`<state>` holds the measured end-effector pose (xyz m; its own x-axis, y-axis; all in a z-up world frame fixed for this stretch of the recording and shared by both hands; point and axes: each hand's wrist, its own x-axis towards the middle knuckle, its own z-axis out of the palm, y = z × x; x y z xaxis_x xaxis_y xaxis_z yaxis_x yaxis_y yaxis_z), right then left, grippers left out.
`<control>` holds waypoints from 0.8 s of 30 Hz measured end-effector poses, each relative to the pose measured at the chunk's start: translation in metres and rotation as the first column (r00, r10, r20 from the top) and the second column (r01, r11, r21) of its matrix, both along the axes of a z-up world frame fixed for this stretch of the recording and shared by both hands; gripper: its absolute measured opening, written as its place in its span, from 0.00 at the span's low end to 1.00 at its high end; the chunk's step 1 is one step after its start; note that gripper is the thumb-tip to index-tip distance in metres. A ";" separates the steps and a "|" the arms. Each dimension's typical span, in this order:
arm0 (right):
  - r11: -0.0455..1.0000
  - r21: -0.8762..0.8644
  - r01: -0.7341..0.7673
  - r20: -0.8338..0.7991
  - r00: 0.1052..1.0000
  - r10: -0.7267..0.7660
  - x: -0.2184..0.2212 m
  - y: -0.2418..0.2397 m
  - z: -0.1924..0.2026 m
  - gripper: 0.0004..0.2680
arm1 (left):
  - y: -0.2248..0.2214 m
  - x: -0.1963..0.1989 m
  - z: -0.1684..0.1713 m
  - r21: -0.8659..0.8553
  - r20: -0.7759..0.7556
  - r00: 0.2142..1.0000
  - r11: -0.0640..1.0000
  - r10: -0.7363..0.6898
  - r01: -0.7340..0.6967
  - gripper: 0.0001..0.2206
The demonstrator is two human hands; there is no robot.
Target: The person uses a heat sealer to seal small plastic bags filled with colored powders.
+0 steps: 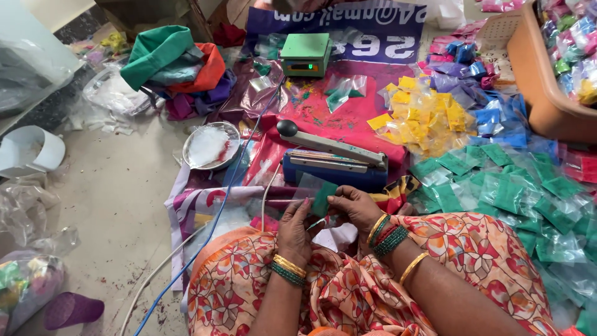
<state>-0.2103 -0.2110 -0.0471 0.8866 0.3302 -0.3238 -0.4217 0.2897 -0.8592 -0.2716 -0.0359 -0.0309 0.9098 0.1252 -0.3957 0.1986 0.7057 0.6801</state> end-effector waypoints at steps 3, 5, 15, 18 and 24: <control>1.000 -0.029 0.004 0.094 0.996 -0.001 0.013 -0.010 -0.026 0.05 | 0.001 0.006 -0.011 0.016 0.025 1.000 1.000 0.008 -0.009 0.04; 0.990 -0.144 -0.009 0.201 0.979 0.038 0.015 -0.015 -0.024 0.04 | 0.006 0.012 -0.027 0.111 0.015 1.000 0.994 0.021 -0.023 0.04; 0.987 -0.158 -0.037 0.196 0.978 0.068 0.021 -0.023 0.010 0.04 | 0.001 0.022 -0.045 0.114 -0.048 0.997 0.992 -0.055 0.060 0.03; 0.992 -0.121 -0.036 0.181 0.982 0.058 0.023 -0.021 0.005 0.04 | 0.002 0.027 -0.059 0.149 -0.021 0.999 0.988 -0.040 0.042 0.03; 0.982 -0.186 -0.029 0.129 0.990 0.054 0.021 -0.020 0.017 0.04 | 0.003 0.029 -0.066 0.134 0.011 0.998 0.989 -0.064 0.062 0.05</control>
